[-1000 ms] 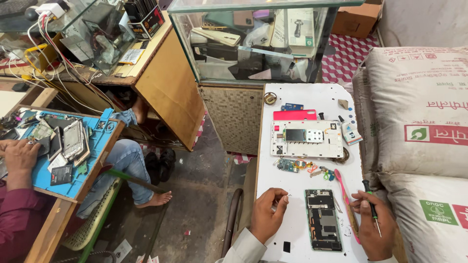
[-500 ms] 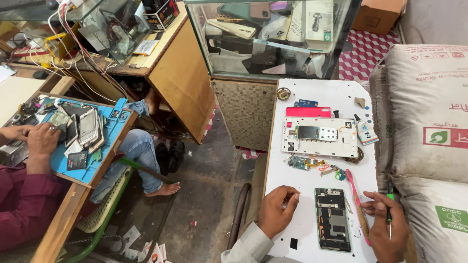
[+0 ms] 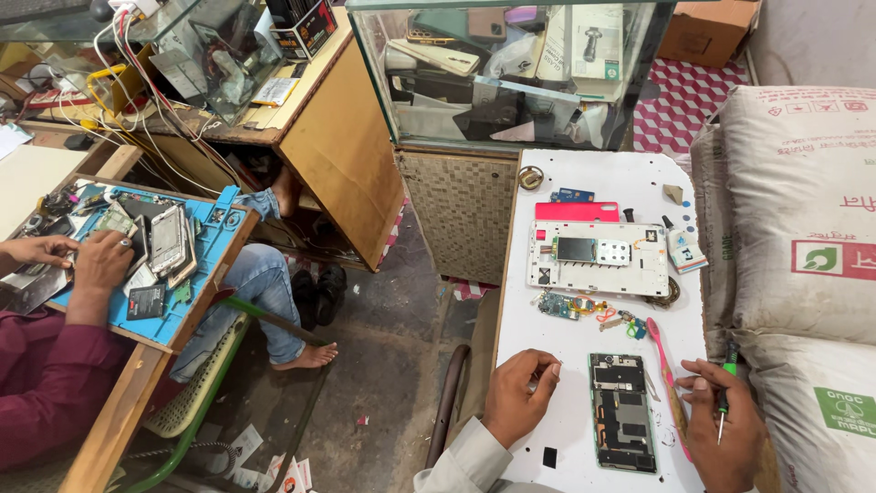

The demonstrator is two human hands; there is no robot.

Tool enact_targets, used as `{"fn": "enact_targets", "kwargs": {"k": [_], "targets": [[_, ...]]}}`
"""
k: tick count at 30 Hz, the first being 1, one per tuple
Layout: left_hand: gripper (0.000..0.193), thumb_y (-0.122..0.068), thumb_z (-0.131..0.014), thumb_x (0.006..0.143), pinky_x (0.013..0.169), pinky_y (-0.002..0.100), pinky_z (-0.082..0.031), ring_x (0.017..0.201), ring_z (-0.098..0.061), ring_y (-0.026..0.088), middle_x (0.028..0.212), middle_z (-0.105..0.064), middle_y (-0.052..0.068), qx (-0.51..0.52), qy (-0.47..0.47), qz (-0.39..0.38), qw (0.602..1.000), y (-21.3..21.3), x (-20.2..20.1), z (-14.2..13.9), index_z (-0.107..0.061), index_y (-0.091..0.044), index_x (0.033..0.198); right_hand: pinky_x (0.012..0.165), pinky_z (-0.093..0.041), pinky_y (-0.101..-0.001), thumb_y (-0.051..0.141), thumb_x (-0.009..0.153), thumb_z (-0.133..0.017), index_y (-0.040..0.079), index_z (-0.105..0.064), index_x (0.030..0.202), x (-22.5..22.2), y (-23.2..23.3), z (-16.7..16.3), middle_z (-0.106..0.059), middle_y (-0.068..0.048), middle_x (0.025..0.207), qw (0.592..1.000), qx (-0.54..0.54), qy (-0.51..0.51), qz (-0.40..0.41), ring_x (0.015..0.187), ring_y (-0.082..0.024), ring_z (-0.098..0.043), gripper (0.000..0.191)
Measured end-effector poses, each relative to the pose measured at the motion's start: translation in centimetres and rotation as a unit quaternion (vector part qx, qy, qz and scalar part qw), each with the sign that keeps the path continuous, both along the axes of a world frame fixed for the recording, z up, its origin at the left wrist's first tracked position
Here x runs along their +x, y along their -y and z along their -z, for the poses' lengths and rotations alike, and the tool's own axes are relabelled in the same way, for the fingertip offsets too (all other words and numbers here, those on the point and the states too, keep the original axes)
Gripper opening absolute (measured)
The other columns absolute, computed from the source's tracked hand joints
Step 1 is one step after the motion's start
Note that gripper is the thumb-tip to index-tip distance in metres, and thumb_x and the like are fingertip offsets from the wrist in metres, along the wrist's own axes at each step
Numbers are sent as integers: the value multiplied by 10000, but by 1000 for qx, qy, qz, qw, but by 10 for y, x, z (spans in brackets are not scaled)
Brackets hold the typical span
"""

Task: The person repairs a disassembled smartphone at a small white table, holding the phone chassis and using a screwdriver to unscrew and tighten screws on the internal components. Other phone parts and tools lie on the table while a coworker works on devices at a nearby bench.

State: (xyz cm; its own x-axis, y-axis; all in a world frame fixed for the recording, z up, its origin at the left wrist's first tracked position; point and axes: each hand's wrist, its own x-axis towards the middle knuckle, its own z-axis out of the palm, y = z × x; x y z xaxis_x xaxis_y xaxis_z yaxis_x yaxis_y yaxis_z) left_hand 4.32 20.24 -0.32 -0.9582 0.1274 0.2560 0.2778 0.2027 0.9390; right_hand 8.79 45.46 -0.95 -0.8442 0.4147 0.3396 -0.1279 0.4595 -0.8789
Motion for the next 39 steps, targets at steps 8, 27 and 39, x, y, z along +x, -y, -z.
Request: {"fn": "enact_targets", "kwargs": {"k": [8,27,39], "targets": [[145,-139,-675,993,655,315,-558,703,-696,201,830,-715,110,2,14,7,1000,1,1,0,-698,3,975,843,-575,-301,24,1069,-533,-68,-583,1284,1,-3,6,-711,-168,1203,1000,2,-5,-3,979,-178,-701,240],[143,-148,-684,984,659,322,-565,725,-701,219,862,-721,114,-16,-11,2,1000,-1,-1,-1,-703,-6,973,817,-575,-300,34,1063,-539,-68,-609,1256,-2,-1,-1,-720,-158,1180,1000,3,10,7,955,-176,-707,229],[158,-166,-706,963,641,313,-576,707,-718,210,839,-726,109,-27,-5,-8,1000,-6,-3,4,-708,-8,961,787,-584,-296,44,1052,-545,-54,-597,1240,-3,-6,-1,-717,-153,1171,1000,14,-7,-2,924,-174,-712,218]]}}
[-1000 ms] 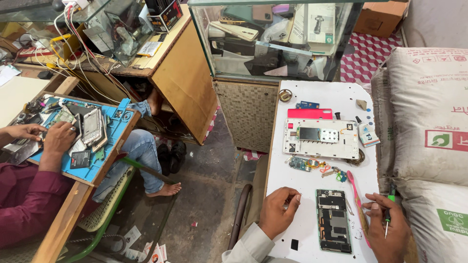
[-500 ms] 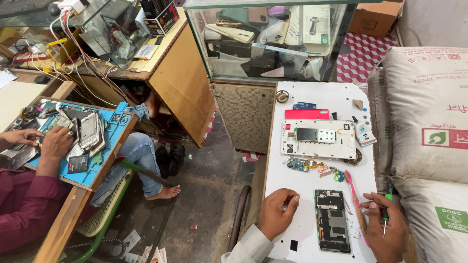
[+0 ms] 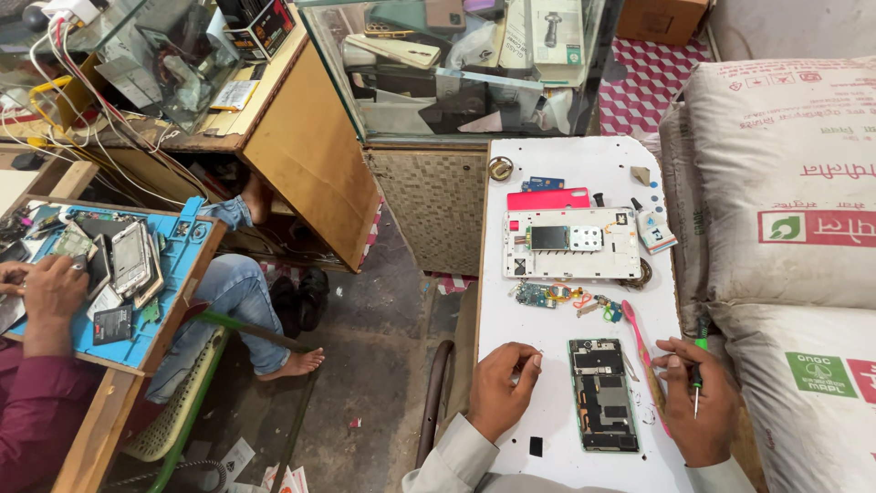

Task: The person repairs a disassembled smartphone at a small white table, holding the phone chassis and using a screwdriver to unscrew and tighten screws on the internal components. Other phone parts and tools lie on the table while a coworker works on devices at a nearby bench.

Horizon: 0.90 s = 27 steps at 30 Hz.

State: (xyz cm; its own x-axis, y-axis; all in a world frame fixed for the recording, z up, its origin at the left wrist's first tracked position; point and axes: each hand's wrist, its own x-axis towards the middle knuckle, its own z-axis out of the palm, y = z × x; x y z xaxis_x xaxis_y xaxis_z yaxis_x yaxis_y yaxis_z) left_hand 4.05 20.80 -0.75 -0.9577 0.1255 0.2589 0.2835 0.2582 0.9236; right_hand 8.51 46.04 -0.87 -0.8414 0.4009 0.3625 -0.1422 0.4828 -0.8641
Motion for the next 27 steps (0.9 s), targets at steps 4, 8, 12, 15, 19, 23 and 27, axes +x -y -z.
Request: {"fn": "enact_targets", "kwargs": {"k": [4,8,12,15,19,23,27], "targets": [[160,-165,-703,967,641,311,-574,703,-716,208,839,-726,108,1,0,3,1000,0,1,2,-708,-5,962,779,-586,-295,40,1053,-542,-56,-599,1231,1,0,0,-717,-155,1169,1000,-1,1,0,918,-177,-714,210],[164,-166,-702,971,638,307,-572,697,-712,203,834,-724,107,2,0,5,1000,-1,1,2,-707,-2,959,782,-585,-298,39,1051,-546,-60,-597,1234,1,-1,-1,-717,-158,1165,1000,1,-1,-2,921,-181,-714,215],[161,-165,-703,967,635,308,-570,697,-710,201,836,-725,105,-1,6,6,1000,1,-1,0,-710,-4,963,784,-586,-302,41,1053,-544,-62,-600,1231,0,0,-2,-721,-159,1158,1000,7,1,0,917,-182,-717,213],[159,-161,-702,970,644,309,-574,702,-712,204,840,-725,107,4,1,7,1000,3,-1,-2,-710,-2,963,786,-587,-304,41,1051,-546,-65,-601,1235,0,3,-3,-720,-160,1164,1000,3,1,2,924,-183,-715,219],[158,-157,-701,975,651,313,-577,714,-714,210,847,-725,114,3,-9,9,1000,5,-1,-4,-709,1,965,790,-587,-305,43,1052,-549,-67,-599,1241,0,5,-4,-714,-160,1172,1000,-7,4,0,935,-182,-712,224],[159,-158,-702,969,651,315,-579,715,-717,211,855,-727,116,-2,-6,8,1000,5,-1,-3,-710,1,970,791,-588,-301,44,1053,-550,-61,-598,1240,0,5,-5,-715,-153,1174,1000,-4,-1,-4,937,-177,-710,220],[157,-156,-701,971,655,318,-576,721,-712,216,856,-725,117,-8,-12,11,1000,5,-2,-1,-708,1,972,789,-584,-299,36,1051,-548,-57,-605,1238,0,5,-5,-718,-153,1170,1000,1,3,-3,936,-178,-707,217]]}}
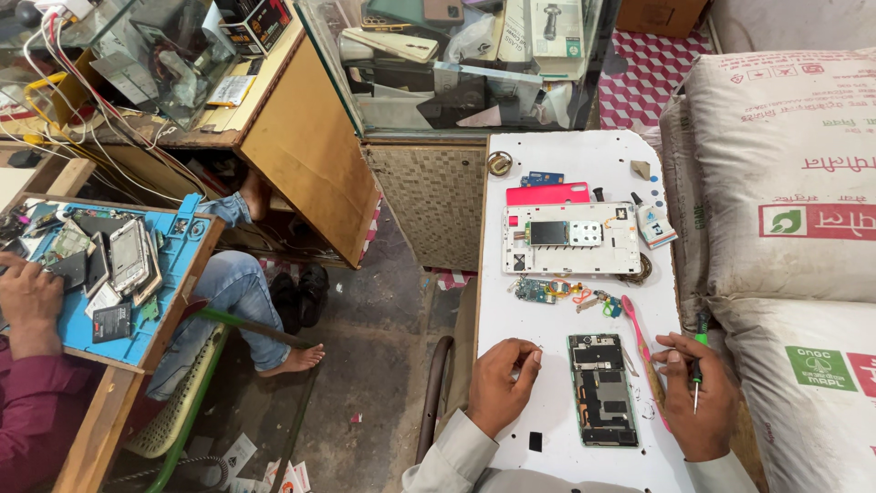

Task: The person repairs a disassembled smartphone at a small white table, holding the phone chassis and using a screwdriver to unscrew and tighten screws on the internal components. Other phone parts and tools lie on the table while a coworker works on devices at a nearby bench.

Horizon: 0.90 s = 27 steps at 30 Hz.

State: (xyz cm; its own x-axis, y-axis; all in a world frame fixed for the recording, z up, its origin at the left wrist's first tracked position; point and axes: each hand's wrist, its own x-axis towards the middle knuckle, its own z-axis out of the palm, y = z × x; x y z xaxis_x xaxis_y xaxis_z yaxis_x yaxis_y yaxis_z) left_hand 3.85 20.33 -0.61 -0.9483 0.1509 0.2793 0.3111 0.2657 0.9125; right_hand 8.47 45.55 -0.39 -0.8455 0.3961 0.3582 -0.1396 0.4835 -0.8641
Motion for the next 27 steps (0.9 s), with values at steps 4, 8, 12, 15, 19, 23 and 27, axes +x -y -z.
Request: {"fn": "enact_targets", "kwargs": {"k": [4,8,12,15,19,23,27], "targets": [[159,-160,-699,974,653,317,-576,719,-712,216,856,-725,116,-1,0,0,1000,0,0,0,-709,-1,972,790,-584,-295,34,1051,-543,-56,-604,1240,0,1,-1,-718,-151,1172,1000,3,2,2,932,-174,-707,218],[162,-164,-700,974,649,316,-576,715,-712,213,850,-725,113,-1,3,-1,1000,0,1,0,-706,-2,961,791,-584,-294,40,1052,-546,-54,-605,1238,1,2,-2,-719,-150,1168,1000,1,2,0,934,-173,-706,217],[157,-158,-700,971,644,318,-571,711,-707,215,850,-723,113,-2,-2,-2,1000,0,0,-1,-706,-1,962,795,-583,-296,53,1057,-549,-55,-602,1242,-1,0,0,-719,-152,1168,1000,-2,-4,-3,932,-171,-707,221],[156,-159,-701,968,640,318,-569,705,-705,214,846,-724,111,-6,0,-3,1000,-1,-1,-2,-707,-3,961,792,-583,-295,66,1059,-550,-61,-595,1246,-2,-1,2,-719,-151,1168,1000,-3,-4,2,928,-169,-710,230],[160,-162,-702,966,638,318,-570,703,-708,215,841,-724,110,-8,4,-2,1000,-2,-2,-2,-709,-3,959,797,-576,-298,79,1070,-542,-66,-567,1287,-3,-5,8,-718,-166,1171,1000,-16,3,1,930,-177,-708,262],[161,-161,-699,970,646,317,-577,710,-714,216,850,-725,111,0,4,0,1000,-2,-2,0,-709,-1,965,814,-559,-280,103,1069,-515,-66,-432,1407,-4,-8,17,-676,-186,1221,998,-46,-29,-33,945,-165,-677,387],[162,-163,-702,967,643,318,-575,707,-713,217,850,-727,111,-4,1,-2,1000,-3,-3,-2,-711,-2,963,825,-545,-271,121,1078,-505,-60,-374,1473,-5,-10,24,-670,-192,1222,997,-75,-27,-24,946,-158,-663,455]]}}
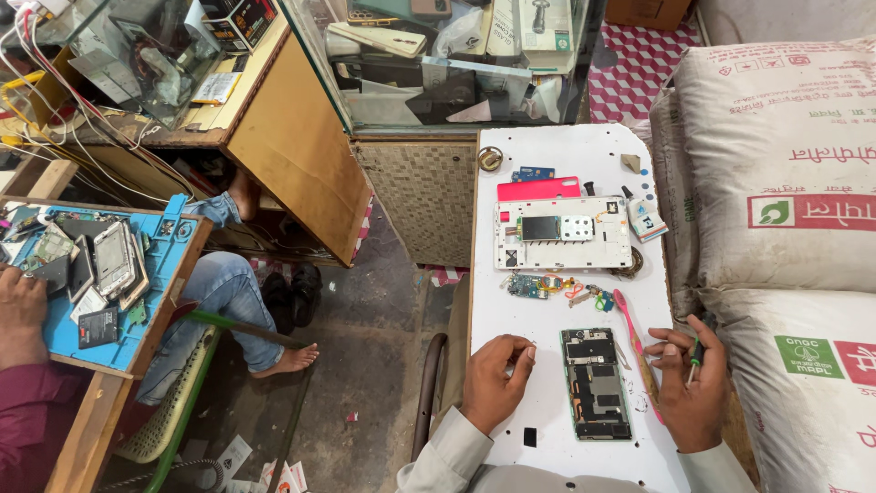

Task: The person repairs a disassembled smartphone at a small white table, holding the phone chassis and using a screwdriver to unscrew and tighten screws on the internal components. Other phone parts and tools lie on the table while a coworker works on devices at a nearby bench.

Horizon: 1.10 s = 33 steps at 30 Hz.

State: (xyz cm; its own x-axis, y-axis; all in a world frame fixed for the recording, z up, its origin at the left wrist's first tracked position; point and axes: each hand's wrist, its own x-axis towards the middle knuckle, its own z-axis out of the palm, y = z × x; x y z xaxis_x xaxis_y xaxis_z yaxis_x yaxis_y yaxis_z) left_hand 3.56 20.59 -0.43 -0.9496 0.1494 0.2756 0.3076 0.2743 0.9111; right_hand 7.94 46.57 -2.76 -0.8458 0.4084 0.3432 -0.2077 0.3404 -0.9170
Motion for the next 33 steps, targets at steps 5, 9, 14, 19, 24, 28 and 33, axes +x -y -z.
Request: {"fn": "enact_targets", "kwargs": {"k": [5,9,14,19,24,28,33], "targets": [[142,-152,-703,961,639,320,-564,710,-708,221,845,-722,111,-10,-14,0,1000,1,1,2,-708,-10,957,813,-545,-286,161,1097,-463,-34,-376,1536,1,-5,8,-678,-184,1219,1000,0,26,6,928,-166,-662,489],[112,-136,-697,962,640,326,-545,682,-678,227,823,-706,109,-20,-22,-3,1000,-3,0,14,-712,-27,942,854,-538,-293,199,1117,-448,10,-347,1577,3,-15,21,-656,-177,1266,999,-16,-19,-36,972,-166,-646,507],[96,-113,-690,958,663,311,-543,705,-670,196,856,-708,109,-12,-32,-11,999,-11,-2,25,-700,-18,968,839,-555,-289,232,1123,-431,17,-364,1555,4,-22,26,-682,-163,1245,999,-36,7,-17,947,-151,-658,487],[74,-52,-680,967,679,292,-541,752,-660,166,911,-688,89,22,-20,-21,999,-15,3,20,-674,-5,1024,825,-561,-294,224,1122,-465,5,-400,1527,10,-18,11,-689,-167,1231,1000,17,17,-4,943,-159,-664,465],[98,-22,-659,977,704,279,-536,787,-654,154,1030,-676,100,22,-22,-10,999,-19,4,18,-667,9,1069,807,-570,-296,203,1136,-452,38,-417,1536,9,-22,4,-669,-178,1257,999,40,19,2,944,-167,-679,434],[102,-12,-561,1040,732,267,-545,801,-652,138,1109,-650,119,60,-10,-35,998,-18,6,24,-626,21,1111,808,-568,-297,187,1144,-432,66,-418,1547,11,-23,3,-675,-176,1281,1000,27,15,-3,949,-167,-686,422],[156,-13,-479,1096,780,267,-557,852,-648,126,1150,-628,116,145,4,-60,988,-16,5,42,-532,31,1235,831,-574,-294,172,1151,-404,53,-406,1565,12,-22,2,-678,-172,1318,1000,20,10,-17,955,-157,-683,430]]}}
